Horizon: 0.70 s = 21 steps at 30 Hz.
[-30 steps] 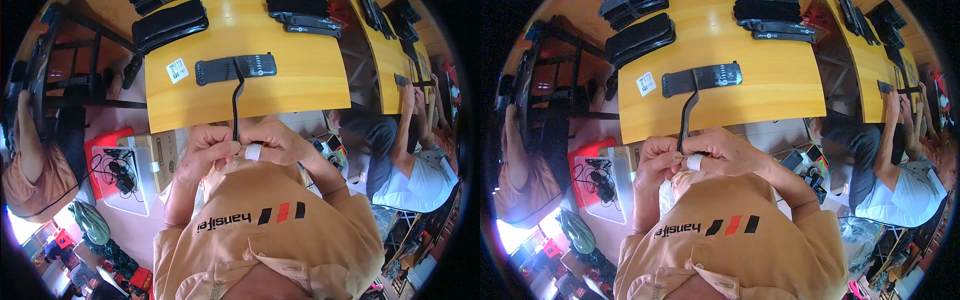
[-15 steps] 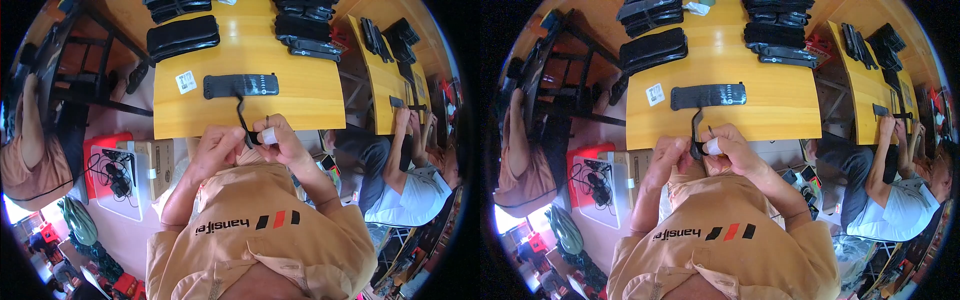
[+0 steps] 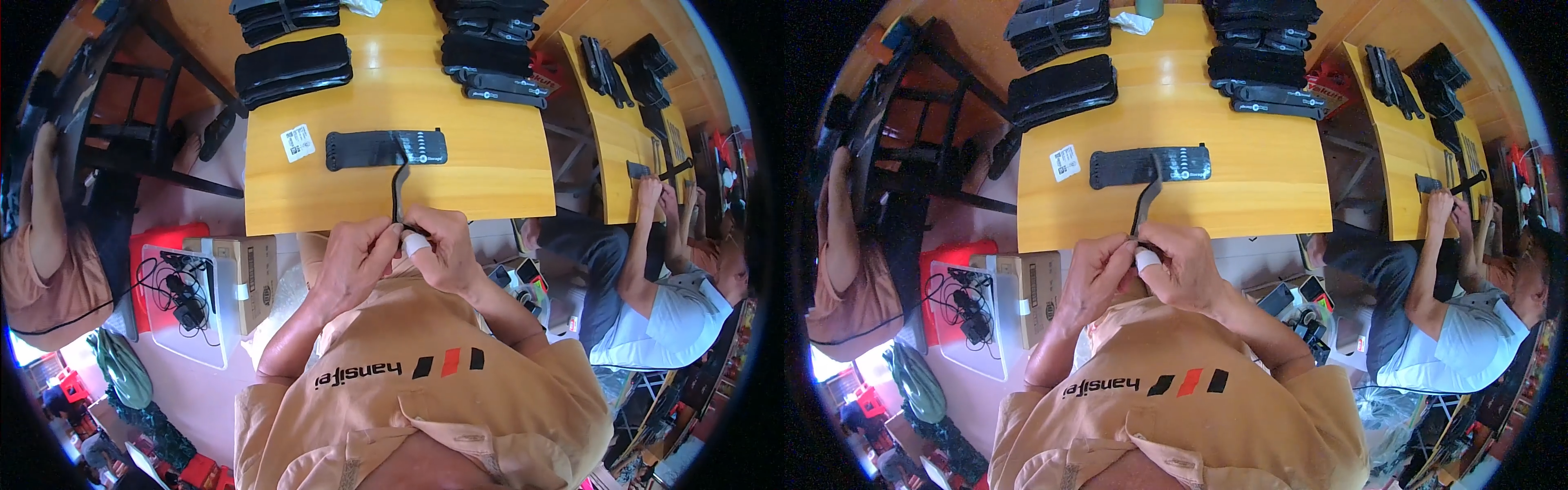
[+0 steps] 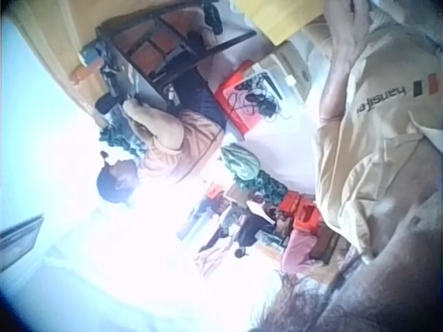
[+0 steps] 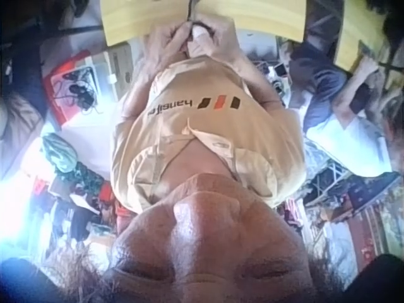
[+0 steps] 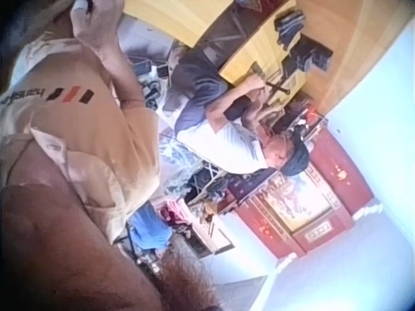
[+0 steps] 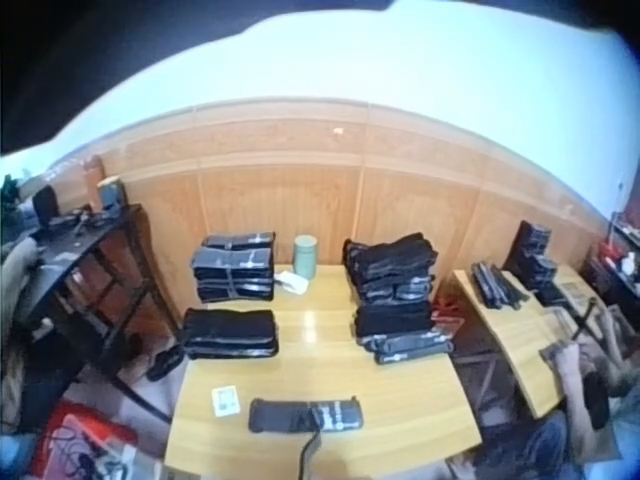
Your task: Inspecting and marking textile straps with tags at a workstation.
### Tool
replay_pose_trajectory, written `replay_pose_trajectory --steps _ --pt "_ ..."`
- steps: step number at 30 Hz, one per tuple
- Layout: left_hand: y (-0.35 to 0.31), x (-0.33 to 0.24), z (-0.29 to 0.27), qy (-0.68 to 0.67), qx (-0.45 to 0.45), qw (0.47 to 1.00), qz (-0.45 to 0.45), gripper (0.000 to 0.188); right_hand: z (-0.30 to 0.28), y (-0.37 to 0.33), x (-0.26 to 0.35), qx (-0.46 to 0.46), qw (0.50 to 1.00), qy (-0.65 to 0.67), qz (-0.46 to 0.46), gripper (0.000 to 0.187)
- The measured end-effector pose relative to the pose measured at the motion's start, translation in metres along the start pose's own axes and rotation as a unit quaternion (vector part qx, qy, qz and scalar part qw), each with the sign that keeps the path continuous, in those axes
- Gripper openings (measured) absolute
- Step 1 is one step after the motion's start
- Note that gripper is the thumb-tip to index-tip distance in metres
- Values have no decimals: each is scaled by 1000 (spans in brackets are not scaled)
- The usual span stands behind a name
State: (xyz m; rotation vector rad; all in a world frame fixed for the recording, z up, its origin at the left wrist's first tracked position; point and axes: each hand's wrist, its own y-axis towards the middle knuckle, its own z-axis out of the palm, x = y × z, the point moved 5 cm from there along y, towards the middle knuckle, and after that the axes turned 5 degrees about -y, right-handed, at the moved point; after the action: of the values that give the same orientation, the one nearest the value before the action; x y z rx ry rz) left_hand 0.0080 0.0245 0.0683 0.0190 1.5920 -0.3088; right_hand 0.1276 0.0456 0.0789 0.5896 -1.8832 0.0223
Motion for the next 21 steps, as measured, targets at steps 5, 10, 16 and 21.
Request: replay_pose_trajectory --steps 5,10,16,21 --pt "0 1 -2 -88 47 995 -26 32 9 -12 -26 48 842 446 299 16" --pt "-4 7 -4 -229 81 964 -110 33 -1 -14 -37 -5 738 561 375 26" --pt "-31 23 -53 -376 74 917 -108 27 -101 1 -72 -225 664 657 277 24" --pt "-92 45 -98 -382 -226 884 -150 23 -198 17 -97 -258 697 656 132 30"
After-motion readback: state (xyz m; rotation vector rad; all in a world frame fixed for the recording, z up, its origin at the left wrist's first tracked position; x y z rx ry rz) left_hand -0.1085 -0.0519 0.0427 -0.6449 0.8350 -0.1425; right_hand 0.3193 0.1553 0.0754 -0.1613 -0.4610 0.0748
